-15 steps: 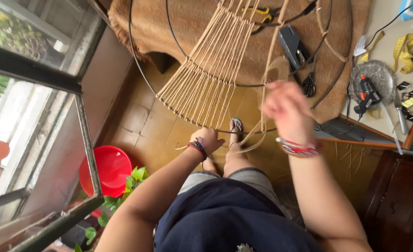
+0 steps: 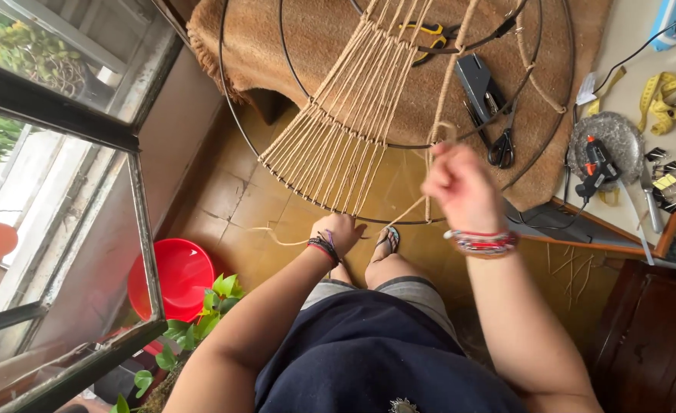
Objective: Weaving twine around a metal frame to create a furniture piece
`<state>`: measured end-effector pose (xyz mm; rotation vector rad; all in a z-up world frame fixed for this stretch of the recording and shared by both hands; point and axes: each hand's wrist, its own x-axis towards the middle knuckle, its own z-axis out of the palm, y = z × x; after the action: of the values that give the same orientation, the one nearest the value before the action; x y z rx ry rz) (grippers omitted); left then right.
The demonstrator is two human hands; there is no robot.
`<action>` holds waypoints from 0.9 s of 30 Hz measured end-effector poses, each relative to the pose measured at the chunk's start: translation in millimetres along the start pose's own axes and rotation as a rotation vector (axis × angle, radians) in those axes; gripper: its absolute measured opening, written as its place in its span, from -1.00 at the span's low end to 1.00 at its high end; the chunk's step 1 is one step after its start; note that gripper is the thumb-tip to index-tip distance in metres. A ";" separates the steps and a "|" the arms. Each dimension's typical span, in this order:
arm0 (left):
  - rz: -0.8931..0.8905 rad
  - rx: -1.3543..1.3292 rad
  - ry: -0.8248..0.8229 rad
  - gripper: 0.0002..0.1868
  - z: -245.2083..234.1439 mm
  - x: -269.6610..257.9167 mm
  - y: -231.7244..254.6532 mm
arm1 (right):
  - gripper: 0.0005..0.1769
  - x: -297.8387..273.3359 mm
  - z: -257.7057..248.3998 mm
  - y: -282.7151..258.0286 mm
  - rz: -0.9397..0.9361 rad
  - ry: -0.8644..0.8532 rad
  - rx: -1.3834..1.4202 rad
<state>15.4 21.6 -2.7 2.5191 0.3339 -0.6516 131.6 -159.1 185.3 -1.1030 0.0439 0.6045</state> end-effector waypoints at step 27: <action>0.069 -0.298 -0.031 -0.43 -36.5 -40.5 18.6 | -0.84 -32.0 15.7 11.3 -0.047 -0.277 -0.161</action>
<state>1.3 21.2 53.2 2.2249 0.3068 -0.5676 95.2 -156.3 193.8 -1.1626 -0.2731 0.7225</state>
